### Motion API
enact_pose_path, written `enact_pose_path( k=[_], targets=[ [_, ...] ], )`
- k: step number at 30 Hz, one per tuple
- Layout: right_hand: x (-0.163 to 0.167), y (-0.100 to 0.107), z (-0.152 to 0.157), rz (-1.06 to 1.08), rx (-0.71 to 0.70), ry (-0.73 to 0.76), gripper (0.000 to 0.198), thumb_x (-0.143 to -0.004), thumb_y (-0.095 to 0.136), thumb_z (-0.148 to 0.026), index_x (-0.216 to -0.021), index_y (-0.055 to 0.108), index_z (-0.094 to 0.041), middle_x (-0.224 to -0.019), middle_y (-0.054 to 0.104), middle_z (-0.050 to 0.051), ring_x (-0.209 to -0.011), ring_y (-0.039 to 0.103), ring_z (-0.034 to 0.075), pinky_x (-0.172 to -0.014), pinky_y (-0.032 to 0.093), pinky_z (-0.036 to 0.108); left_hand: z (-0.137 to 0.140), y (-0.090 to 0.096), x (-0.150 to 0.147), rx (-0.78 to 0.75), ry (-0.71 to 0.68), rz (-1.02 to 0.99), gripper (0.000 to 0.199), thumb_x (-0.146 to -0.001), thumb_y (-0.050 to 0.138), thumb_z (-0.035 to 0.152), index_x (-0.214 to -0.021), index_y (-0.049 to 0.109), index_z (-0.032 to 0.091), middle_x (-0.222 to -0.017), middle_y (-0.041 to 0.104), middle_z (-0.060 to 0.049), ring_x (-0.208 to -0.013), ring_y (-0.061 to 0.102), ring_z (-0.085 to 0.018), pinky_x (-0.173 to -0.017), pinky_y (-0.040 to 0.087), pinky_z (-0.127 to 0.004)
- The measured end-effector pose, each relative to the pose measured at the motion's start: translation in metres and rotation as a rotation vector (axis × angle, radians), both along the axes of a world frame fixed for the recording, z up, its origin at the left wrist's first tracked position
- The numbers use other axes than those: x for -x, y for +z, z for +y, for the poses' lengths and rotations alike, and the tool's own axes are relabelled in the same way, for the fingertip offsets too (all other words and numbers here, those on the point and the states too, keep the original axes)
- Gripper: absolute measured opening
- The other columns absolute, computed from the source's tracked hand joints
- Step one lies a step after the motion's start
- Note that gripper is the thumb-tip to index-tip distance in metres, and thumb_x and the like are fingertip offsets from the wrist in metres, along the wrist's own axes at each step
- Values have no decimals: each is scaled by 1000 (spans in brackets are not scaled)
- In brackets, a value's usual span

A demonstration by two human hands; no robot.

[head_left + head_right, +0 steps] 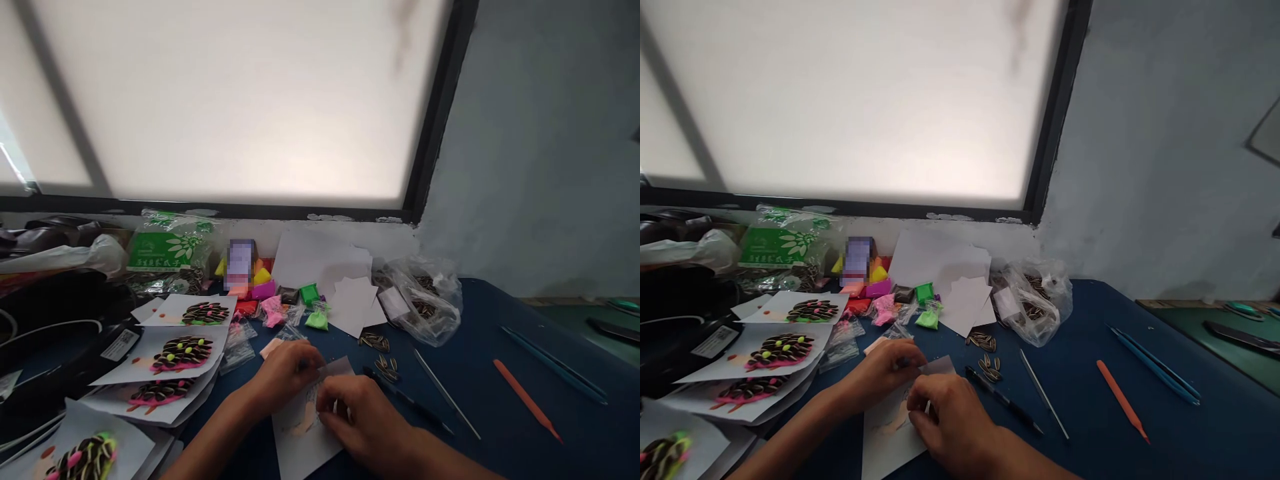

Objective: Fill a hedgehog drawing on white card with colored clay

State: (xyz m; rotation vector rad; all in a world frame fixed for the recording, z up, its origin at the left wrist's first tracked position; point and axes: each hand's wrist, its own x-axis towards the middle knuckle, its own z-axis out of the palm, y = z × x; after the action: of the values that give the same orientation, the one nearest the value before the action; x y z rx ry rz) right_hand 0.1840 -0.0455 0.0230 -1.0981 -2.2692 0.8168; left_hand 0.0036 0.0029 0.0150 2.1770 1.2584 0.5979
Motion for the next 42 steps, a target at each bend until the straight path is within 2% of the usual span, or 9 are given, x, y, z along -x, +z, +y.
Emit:
enact_pose_path(
  k=[6,11,15,18,22,26,30,36,42],
  targets=[
    [-1,-14,0,118,-173,29,12,-79,53,-9,-79,62,-17,-70,60,-1,-59,54,11,-56,38,20,1,-5,1,-4,-3,-90,19,-78,63,6,-82,76,19,-79,67,1,-70,58,-12,-63,39,-21],
    [-6,-21,-2,70,-371,105,27,-83,42,-8,-96,65,-17,-82,61,5,-65,57,14,-57,40,22,1,-10,2,-17,-4,-109,20,-79,63,6,-83,76,20,-77,66,1,-69,58,-12,-61,38,-21],
    [-8,-24,-1,-15,-536,134,25,-86,41,-6,-88,64,-15,-76,57,5,-63,54,15,-55,38,23,2,-12,2,-59,-22,-90,20,-83,61,9,-83,76,21,-77,64,1,-70,57,-13,-61,37,-21],
    [-9,-27,0,6,-613,142,21,-92,44,-15,-82,62,-16,-73,56,4,-62,53,14,-55,37,23,2,-11,3,-82,-45,-56,22,-87,58,10,-86,76,23,-80,63,1,-72,58,-12,-63,38,-22],
    [-8,-30,2,14,-653,161,29,-97,39,-17,-74,57,-17,-68,55,3,-57,50,13,-52,34,24,1,-7,3,-66,-87,-35,26,-92,55,13,-90,78,25,-82,63,1,-70,58,-11,-62,37,-21],
    [-5,-30,2,-25,-695,147,31,-97,32,-12,-95,62,-13,-67,55,3,-55,49,14,-49,32,25,2,-6,3,-62,-97,-35,26,-92,56,12,-90,78,25,-80,63,1,-69,58,-11,-61,37,-21],
    [-4,-31,2,-110,-827,151,34,-100,32,-17,-86,63,-17,-62,48,0,-49,41,13,-45,25,26,4,-6,2,-51,-101,-34,25,-91,57,12,-90,79,24,-81,64,0,-69,58,-11,-61,37,-21],
    [-5,-32,1,-162,-945,139,29,-98,36,-9,-107,62,-17,-61,46,-2,-48,42,12,-47,27,25,4,-10,3,-59,-90,-43,25,-91,55,15,-92,78,25,-84,65,-1,-70,59,-12,-62,39,-22],
    [-1,-35,0,-175,-975,92,31,-97,33,-8,-93,62,-18,-57,44,-2,-45,39,13,-45,22,28,-1,-9,4,-51,-25,-18,24,-88,56,14,-99,73,25,-93,63,-1,-80,60,-15,-70,41,-26]
  ],
)
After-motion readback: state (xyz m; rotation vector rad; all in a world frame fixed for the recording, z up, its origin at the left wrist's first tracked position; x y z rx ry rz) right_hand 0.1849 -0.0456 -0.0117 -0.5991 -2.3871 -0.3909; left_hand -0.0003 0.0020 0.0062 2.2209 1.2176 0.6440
